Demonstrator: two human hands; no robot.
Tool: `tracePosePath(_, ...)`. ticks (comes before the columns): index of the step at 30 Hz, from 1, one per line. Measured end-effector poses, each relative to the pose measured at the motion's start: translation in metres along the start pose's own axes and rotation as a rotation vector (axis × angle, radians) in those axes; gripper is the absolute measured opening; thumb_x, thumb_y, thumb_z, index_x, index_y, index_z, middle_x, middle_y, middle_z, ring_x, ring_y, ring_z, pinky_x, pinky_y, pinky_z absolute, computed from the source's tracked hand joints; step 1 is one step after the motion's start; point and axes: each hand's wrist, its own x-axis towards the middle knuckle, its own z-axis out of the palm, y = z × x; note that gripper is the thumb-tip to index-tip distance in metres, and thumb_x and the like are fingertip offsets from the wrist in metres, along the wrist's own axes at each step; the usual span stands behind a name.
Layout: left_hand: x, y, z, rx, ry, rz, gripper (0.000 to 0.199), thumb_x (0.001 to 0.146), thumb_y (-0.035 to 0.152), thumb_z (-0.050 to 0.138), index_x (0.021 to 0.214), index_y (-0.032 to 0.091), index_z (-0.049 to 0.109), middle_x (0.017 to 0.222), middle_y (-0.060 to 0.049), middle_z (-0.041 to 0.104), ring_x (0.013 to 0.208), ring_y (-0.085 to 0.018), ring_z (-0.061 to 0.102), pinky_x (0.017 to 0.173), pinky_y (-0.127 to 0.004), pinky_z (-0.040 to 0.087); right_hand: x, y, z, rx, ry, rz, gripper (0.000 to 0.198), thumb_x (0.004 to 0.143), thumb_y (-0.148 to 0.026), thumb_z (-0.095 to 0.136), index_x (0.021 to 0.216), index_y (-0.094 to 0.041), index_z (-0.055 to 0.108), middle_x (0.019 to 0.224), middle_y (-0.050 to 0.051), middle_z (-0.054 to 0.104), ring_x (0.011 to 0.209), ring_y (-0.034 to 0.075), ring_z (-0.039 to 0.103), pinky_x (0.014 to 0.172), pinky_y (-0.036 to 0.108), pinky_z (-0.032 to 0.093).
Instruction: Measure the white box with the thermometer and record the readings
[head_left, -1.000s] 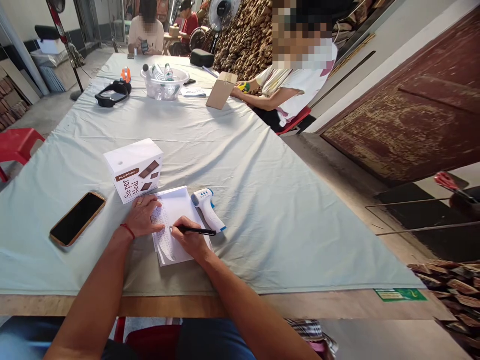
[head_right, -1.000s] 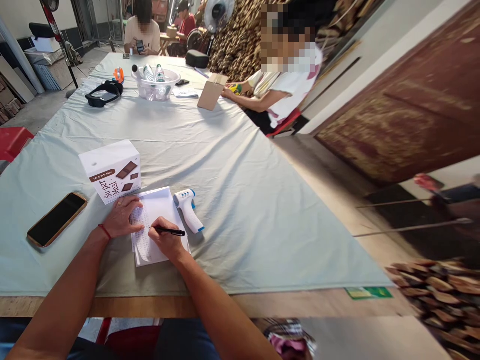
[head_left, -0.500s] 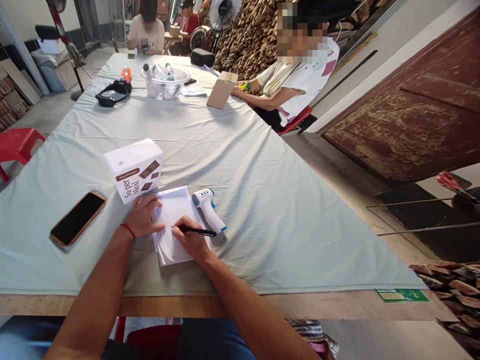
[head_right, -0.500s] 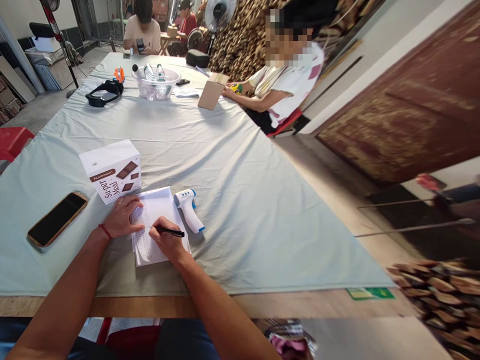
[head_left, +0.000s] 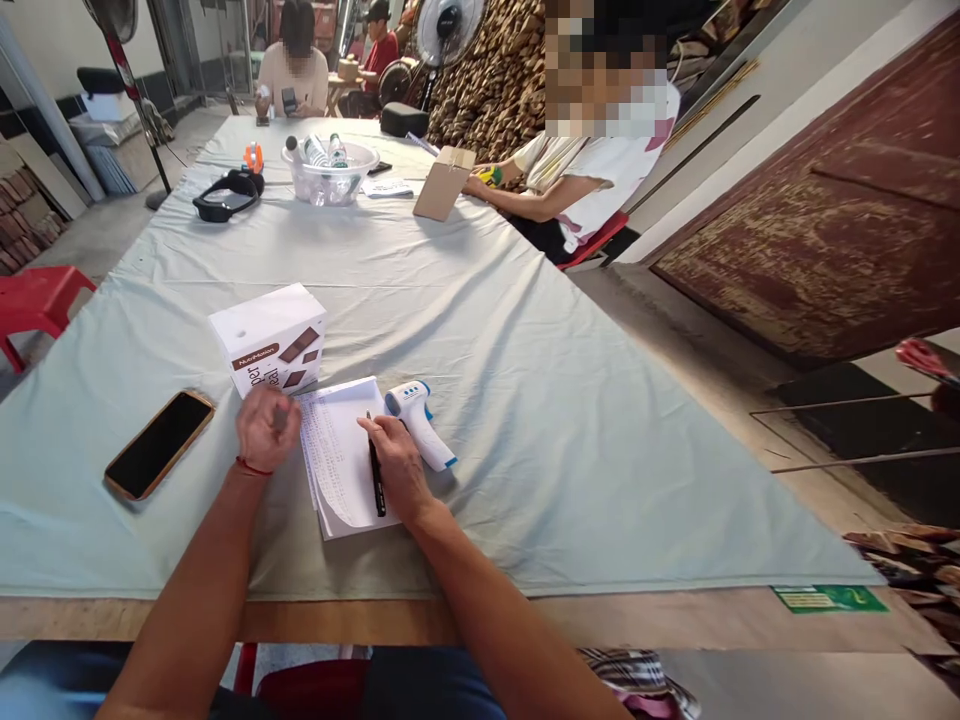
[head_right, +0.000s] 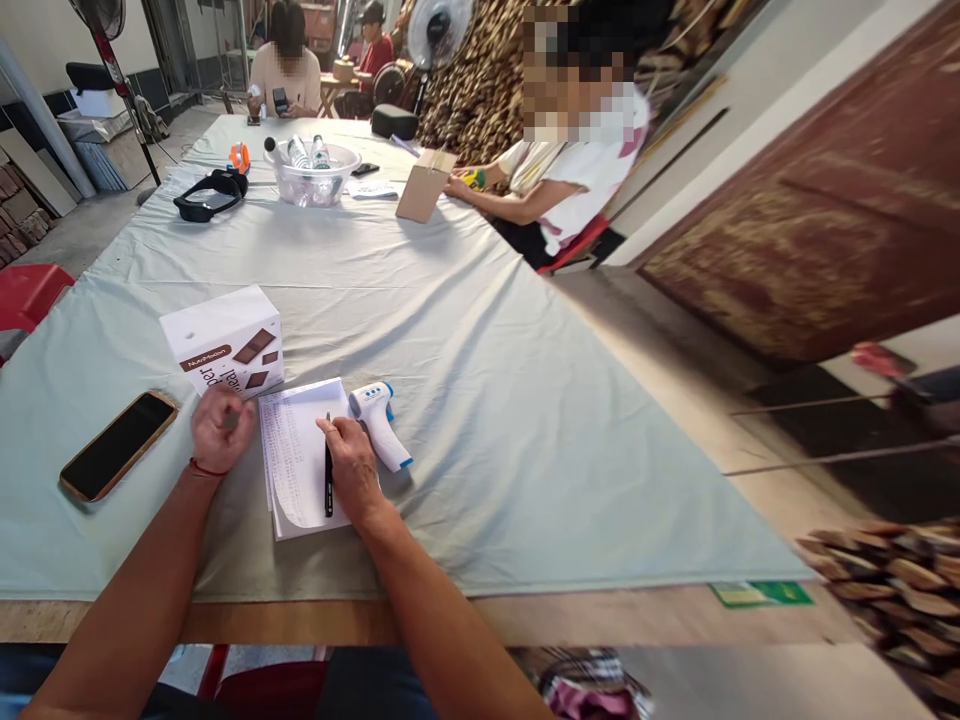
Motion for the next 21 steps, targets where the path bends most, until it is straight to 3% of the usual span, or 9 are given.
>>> tracePosePath(3, 0.004, -0.004, -0.007, 0.102, 0.282, -0.079, 0.019, 0.082, 0.028, 0.063, 0.082, 0.022, 0.045, 0.086, -0.004, 0.052, 0.084, -0.020, 0.055, 0.077, -0.036, 0.047, 0.002, 0.001, 0.003, -0.136, -0.100, -0.008, 0.048, 0.091, -0.004, 0.041, 0.129, -0.021, 0.064, 0.107, 0.012, 0.065, 0.097, 0.024, 0.058, 0.086, 0.038, 0.049)
tracePosePath(7, 0.005, -0.025, -0.014, 0.133, 0.462, -0.178, 0.037, 0.073, 0.038, 0.072, 0.091, 0.021, 0.043, 0.095, -0.005, 0.046, 0.088, -0.020, 0.050, 0.081, -0.037, 0.046, 0.006, -0.006, -0.001, -0.204, -0.191, -0.043, 0.050, 0.087, -0.002, 0.042, 0.128, -0.017, 0.066, 0.108, 0.015, 0.065, 0.095, 0.025, 0.057, 0.084, 0.037, 0.048)
tracePosePath(9, 0.007, -0.038, -0.017, 0.085, 0.519, -0.301, 0.052, 0.066, 0.045, 0.077, 0.098, 0.021, 0.044, 0.105, -0.007, 0.046, 0.095, -0.021, 0.050, 0.084, -0.038, 0.046, 0.009, -0.010, -0.008, -0.196, -0.180, -0.065, 0.047, 0.088, -0.003, 0.042, 0.126, -0.017, 0.067, 0.107, 0.014, 0.065, 0.095, 0.024, 0.056, 0.084, 0.036, 0.046)
tracePosePath(12, 0.013, -0.050, -0.020, -0.215, 0.380, -0.495, 0.069, 0.062, 0.052, 0.080, 0.113, 0.021, 0.045, 0.118, -0.009, 0.050, 0.109, -0.024, 0.053, 0.095, -0.038, 0.046, 0.015, -0.012, -0.023, -0.223, -0.081, -0.014, 0.040, 0.092, -0.012, 0.044, 0.125, -0.019, 0.066, 0.110, 0.013, 0.064, 0.099, 0.025, 0.055, 0.087, 0.037, 0.044)
tracePosePath(15, 0.019, -0.052, -0.021, -0.448, 0.124, -0.617, 0.071, 0.064, 0.051, 0.081, 0.120, 0.021, 0.048, 0.118, -0.009, 0.059, 0.111, -0.025, 0.058, 0.098, -0.039, 0.047, 0.019, -0.006, -0.039, -0.346, -0.015, 0.218, 0.040, 0.090, -0.025, 0.057, 0.128, -0.016, 0.062, 0.118, 0.017, 0.061, 0.104, 0.029, 0.054, 0.087, 0.039, 0.042)
tracePosePath(18, 0.023, -0.048, -0.022, -0.361, 0.064, -0.665, 0.079, 0.056, 0.043, 0.088, 0.122, 0.021, 0.050, 0.116, -0.010, 0.063, 0.108, -0.026, 0.061, 0.096, -0.041, 0.051, 0.022, 0.005, -0.048, -0.415, -0.104, 0.474, 0.051, 0.085, -0.031, 0.065, 0.130, -0.010, 0.058, 0.116, 0.020, 0.062, 0.102, 0.030, 0.056, 0.085, 0.039, 0.043)
tracePosePath(21, 0.024, -0.043, -0.021, -0.193, 0.114, -0.665, 0.076, 0.048, 0.041, 0.091, 0.111, 0.018, 0.056, 0.109, -0.010, 0.064, 0.097, -0.025, 0.064, 0.087, -0.042, 0.055, 0.027, 0.008, -0.048, -0.313, -0.186, 0.577, 0.050, 0.085, -0.030, 0.063, 0.129, -0.009, 0.057, 0.111, 0.021, 0.065, 0.101, 0.030, 0.059, 0.086, 0.038, 0.045)
